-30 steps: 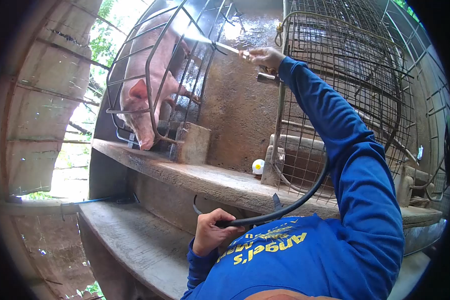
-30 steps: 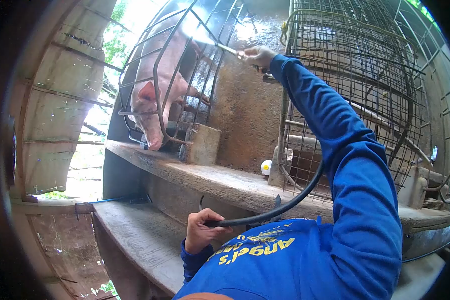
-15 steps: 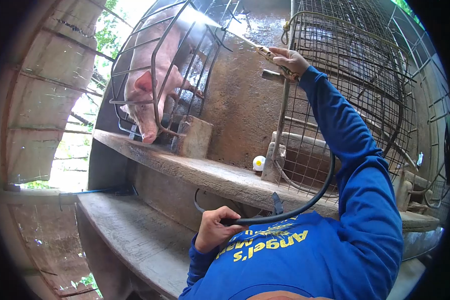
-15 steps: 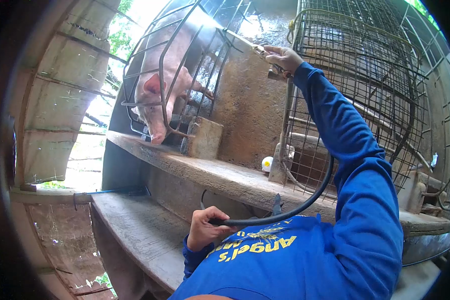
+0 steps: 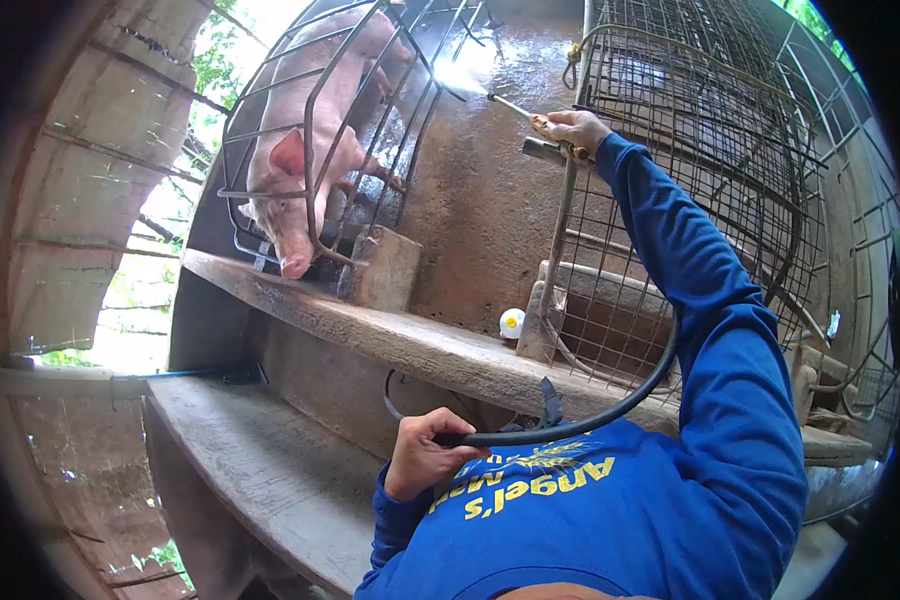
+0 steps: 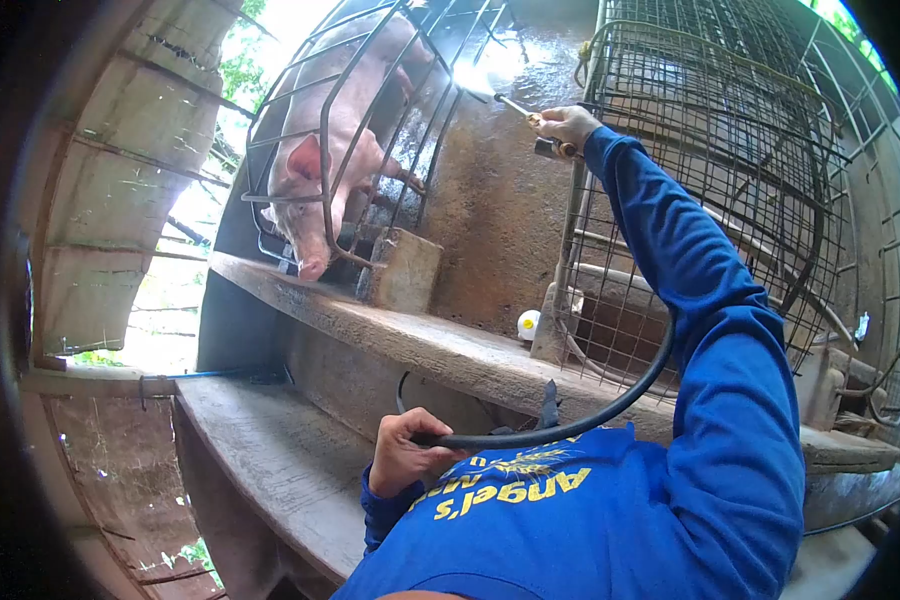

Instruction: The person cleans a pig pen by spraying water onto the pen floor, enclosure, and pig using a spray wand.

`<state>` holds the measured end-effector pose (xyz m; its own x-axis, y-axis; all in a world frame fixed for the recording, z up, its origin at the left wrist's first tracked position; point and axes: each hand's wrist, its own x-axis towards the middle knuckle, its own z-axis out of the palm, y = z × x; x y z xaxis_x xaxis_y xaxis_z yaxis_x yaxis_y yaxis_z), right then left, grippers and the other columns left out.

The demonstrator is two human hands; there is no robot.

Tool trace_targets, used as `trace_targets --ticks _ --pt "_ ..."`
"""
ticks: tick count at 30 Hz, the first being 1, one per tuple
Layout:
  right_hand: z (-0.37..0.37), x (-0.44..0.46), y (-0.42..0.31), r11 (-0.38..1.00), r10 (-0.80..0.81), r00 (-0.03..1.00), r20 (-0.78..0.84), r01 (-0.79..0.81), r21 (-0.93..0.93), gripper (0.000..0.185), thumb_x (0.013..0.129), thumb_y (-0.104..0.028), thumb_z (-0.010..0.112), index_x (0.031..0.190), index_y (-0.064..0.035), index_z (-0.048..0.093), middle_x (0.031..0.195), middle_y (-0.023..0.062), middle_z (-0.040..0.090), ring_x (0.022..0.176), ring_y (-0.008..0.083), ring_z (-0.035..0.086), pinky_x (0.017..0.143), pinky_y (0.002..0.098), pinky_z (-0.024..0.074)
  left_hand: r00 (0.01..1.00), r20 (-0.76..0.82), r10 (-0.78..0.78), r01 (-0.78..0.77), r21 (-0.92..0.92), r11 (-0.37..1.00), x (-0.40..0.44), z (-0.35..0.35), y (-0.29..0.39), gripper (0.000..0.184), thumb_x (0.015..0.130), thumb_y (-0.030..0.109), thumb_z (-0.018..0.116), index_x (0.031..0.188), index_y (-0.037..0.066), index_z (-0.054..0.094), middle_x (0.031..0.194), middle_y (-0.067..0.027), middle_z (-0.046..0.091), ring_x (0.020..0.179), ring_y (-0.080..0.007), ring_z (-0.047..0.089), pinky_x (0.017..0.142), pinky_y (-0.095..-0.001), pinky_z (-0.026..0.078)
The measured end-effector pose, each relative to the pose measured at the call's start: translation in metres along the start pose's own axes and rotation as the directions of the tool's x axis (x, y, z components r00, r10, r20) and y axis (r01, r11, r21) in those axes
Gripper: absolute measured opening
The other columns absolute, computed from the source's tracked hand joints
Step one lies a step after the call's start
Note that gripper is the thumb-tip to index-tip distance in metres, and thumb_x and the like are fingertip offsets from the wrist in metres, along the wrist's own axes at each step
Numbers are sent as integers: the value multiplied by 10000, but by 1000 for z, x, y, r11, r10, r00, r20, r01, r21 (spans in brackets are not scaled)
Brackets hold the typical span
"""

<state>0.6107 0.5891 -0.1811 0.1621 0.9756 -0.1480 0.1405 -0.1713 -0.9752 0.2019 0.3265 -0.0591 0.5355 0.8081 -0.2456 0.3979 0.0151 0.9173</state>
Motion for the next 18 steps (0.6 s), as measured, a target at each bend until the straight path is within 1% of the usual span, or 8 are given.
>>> trace_targets --ticks 3,4,7,10,13,16,18 --pt "13 1 5 997 54 998 32 -55 46 366 796 -223 583 1135 -86 565 785 51 611 445 59 466 343 212 355 1000 6 -14 14 -8 1000 -4 0 0 257 601 112 798 744 11 609 653 -28 611 599 -33 531 517 -182 425" --pt "17 7 9 1000 9 999 53 -10 20 366 795 -238 581 1131 -95 569 738 39 598 431 58 455 338 216 341 1000 1 -24 24 0 1000 -5 0 0 257 602 113 798 744 11 610 653 -28 611 600 -32 531 518 -183 426" --pt "30 3 -1 997 72 996 45 -72 -11 369 794 -255 580 1129 -100 572 668 15 560 413 64 435 331 224 321 998 -19 -55 55 4 998 -9 -4 -2 257 602 118 798 744 11 612 652 -30 612 602 -33 533 521 -184 428" --pt "39 18 10 999 27 999 20 -26 -44 384 792 -288 588 1122 -92 575 636 2 525 436 67 437 342 230 323 997 -42 -71 69 -30 997 -13 -8 -8 260 601 123 799 742 10 612 651 -33 615 598 -36 538 524 -185 431" --pt "50 22 11 997 -43 999 8 44 -63 377 804 -289 585 1120 -84 575 620 -3 498 469 69 445 358 230 333 997 -52 -66 63 -47 997 -15 -10 -16 263 600 126 800 741 11 610 651 -36 618 592 -40 542 527 -188 435" --pt "63 2 -14 998 55 999 -1 -55 -16 357 813 -265 580 1117 -76 575 636 2 501 496 68 451 374 227 347 996 -56 -76 73 -41 996 -15 -13 -16 263 602 127 798 742 14 607 653 -36 621 591 -44 548 531 -190 442" --pt "69 4 -9 999 42 999 -9 -42 2 350 818 -247 576 1121 -73 570 645 0 498 492 70 447 373 227 347 996 -58 -62 62 1 998 -13 -15 -15 261 605 127 796 743 16 604 655 -36 622 594 -45 551 535 -191 447"
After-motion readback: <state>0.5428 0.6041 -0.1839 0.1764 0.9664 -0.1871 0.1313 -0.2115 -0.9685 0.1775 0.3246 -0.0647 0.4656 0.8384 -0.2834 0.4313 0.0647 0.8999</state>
